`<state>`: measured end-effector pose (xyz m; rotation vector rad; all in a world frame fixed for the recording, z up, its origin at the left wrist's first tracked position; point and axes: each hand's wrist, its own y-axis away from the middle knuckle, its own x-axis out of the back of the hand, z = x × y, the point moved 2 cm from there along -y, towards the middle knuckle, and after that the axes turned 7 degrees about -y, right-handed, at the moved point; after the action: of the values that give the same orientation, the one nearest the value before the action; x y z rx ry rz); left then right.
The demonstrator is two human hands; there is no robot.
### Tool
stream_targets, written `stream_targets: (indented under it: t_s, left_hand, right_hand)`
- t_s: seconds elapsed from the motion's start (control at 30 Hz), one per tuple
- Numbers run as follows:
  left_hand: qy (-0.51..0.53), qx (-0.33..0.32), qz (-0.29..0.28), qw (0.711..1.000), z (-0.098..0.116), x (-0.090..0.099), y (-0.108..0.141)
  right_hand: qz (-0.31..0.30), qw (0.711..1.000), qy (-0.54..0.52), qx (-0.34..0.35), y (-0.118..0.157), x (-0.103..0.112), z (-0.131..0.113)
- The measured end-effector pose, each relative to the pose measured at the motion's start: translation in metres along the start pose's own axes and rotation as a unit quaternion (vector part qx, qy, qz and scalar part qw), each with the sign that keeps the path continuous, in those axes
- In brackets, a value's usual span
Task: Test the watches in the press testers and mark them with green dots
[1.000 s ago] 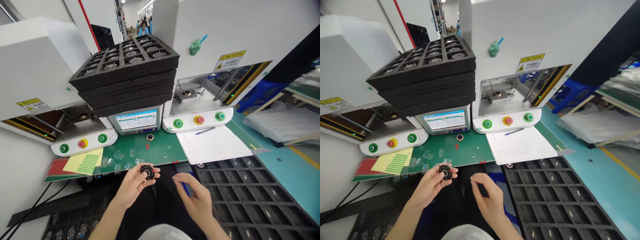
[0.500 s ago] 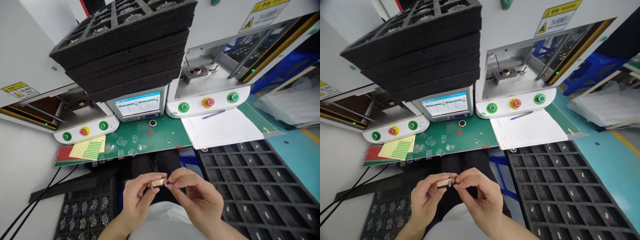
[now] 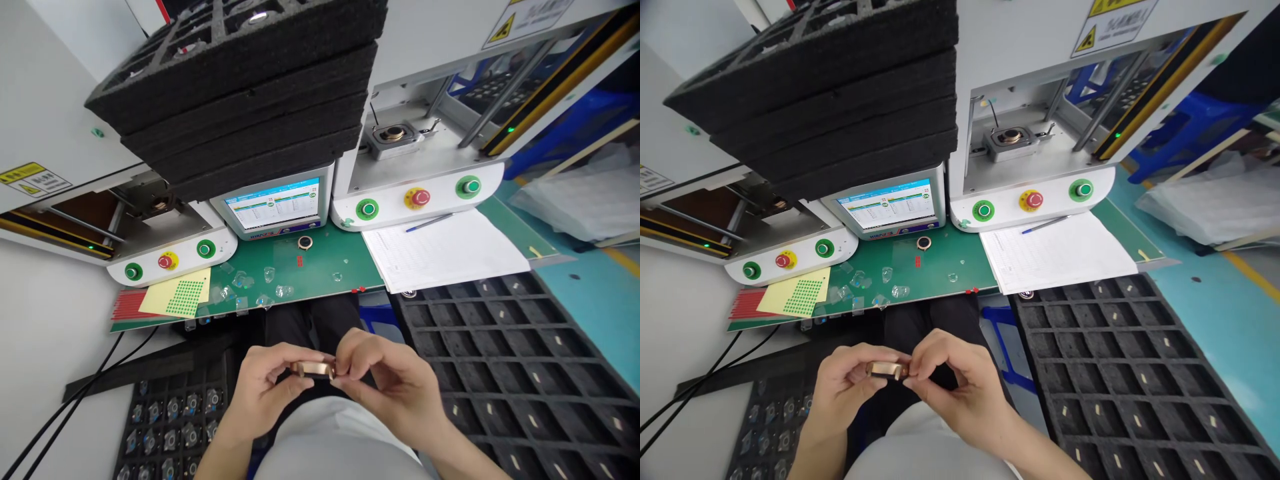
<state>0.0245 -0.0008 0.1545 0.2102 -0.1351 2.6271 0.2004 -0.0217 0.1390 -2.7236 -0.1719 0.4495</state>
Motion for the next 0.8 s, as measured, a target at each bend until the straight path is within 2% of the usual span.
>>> stream_targets:
  t_s: [0.07, 0.13, 0.33, 0.5, 0.63, 0.7, 0.8]
  left_hand:
    - [0.028, 0.010, -0.006, 1.000, -0.001, -0.001, -0.001]
    - [0.038, 0.005, 0.003, 0.999, -0.002, -0.004, 0.000]
    - [0.038, -0.044, 0.048, 0.997, -0.004, -0.010, 0.002]
    - [0.064, -0.055, 0.054, 0.995, -0.005, -0.010, -0.001]
    - [0.082, -0.051, 0.045, 0.994, -0.006, -0.010, -0.002]
    - [0.048, -0.054, 0.049, 0.996, -0.006, -0.010, -0.001]
    - [-0.067, -0.081, 0.078, 0.991, -0.005, -0.009, 0.004]
  right_hand:
    - [-0.030, 1.000, -0.001, -0.007, -0.001, 0.002, -0.001]
    - [-0.032, 0.999, 0.008, 0.010, 0.000, 0.003, -0.001]
    - [0.069, 0.994, 0.048, 0.074, 0.005, -0.003, -0.001]
    - [0.039, 0.984, 0.103, 0.139, 0.001, -0.005, -0.007]
    - [0.023, 0.983, 0.110, 0.144, -0.003, -0.003, -0.011]
    - [0.025, 0.982, 0.131, 0.136, -0.003, -0.003, -0.013]
    - [0.016, 0.965, 0.210, 0.153, 0.001, -0.005, -0.019]
